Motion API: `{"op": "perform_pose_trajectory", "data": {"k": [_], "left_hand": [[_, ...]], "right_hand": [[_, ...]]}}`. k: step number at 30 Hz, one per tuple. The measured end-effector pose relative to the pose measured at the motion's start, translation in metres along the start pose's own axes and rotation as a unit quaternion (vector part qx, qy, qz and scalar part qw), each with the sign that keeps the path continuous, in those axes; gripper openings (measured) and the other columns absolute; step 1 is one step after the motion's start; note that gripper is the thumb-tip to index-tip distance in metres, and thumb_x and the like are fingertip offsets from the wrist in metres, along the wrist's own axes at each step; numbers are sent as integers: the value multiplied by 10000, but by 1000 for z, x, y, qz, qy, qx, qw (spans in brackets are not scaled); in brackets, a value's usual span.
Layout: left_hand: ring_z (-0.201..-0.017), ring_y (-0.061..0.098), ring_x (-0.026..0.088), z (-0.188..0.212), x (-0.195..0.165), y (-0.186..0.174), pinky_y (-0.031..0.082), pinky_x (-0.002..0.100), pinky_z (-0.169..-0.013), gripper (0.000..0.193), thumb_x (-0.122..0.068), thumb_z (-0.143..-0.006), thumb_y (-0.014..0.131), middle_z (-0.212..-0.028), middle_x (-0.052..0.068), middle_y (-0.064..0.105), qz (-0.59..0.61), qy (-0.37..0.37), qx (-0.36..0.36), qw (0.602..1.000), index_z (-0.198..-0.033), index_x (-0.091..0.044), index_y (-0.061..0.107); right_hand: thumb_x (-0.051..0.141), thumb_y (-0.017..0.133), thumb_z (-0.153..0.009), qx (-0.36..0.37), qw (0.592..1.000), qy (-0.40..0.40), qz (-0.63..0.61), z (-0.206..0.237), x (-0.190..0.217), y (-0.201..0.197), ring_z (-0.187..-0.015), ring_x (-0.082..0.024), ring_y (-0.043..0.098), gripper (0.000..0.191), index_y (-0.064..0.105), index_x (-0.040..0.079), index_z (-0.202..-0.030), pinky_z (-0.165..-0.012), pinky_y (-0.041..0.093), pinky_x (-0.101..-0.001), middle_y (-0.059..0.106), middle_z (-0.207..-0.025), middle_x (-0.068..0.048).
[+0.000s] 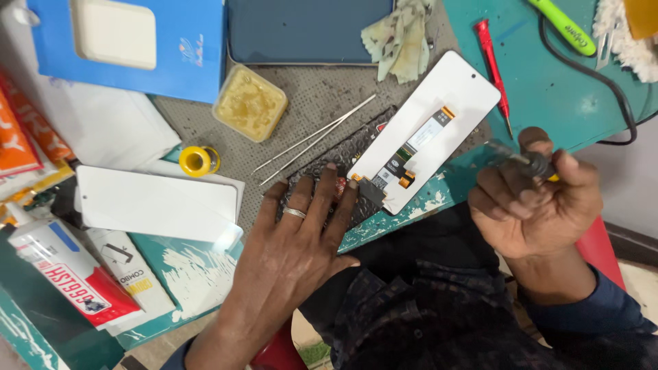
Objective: The person uses a soldering iron to work on a flexible ribbon cable attached to a white smartphone screen. They then flip the screen over and press the ribbon cable into place on the back of the display.
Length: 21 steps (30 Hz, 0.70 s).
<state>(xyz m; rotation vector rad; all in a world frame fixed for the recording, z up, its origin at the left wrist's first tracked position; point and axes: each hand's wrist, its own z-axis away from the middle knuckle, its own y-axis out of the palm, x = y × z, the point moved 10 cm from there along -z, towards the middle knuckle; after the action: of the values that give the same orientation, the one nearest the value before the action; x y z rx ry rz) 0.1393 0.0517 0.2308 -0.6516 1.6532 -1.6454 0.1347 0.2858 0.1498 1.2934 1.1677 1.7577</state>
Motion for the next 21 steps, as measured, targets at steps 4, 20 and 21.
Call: {"op": "perform_pose_trajectory", "data": {"k": [4,20,21], "left_hand": [[-1226,538,324,12,-23,11,459,523,-1023,985,-671,-640,723,-1397,182,552,7,-3,-16,1000,-1402,-59,592],[-1215,600,263,-39,28,82,496,490,-1045,458,-273,-992,567,-1424,136,606,-24,-10,-5,1000,-1407,-91,630],[-1213,604,274,-40,36,83,497,498,-1041,442,-259,-1002,539,-1415,144,613,-7,-15,-7,1000,-1397,-87,636]], "right_hand": [[337,511,-1110,19,996,-41,76,27,3,-21,-720,-163,540,274,636,104,-1181,-698,523,-305,652,-742,-61],[172,789,-878,308,601,-207,708,-8,-12,-28,-832,-251,662,292,590,57,-1057,-779,645,-480,639,-867,-92],[177,792,-877,326,592,-200,709,-12,-14,-30,-843,-256,669,296,597,53,-1061,-786,645,-492,646,-877,-95]]}}
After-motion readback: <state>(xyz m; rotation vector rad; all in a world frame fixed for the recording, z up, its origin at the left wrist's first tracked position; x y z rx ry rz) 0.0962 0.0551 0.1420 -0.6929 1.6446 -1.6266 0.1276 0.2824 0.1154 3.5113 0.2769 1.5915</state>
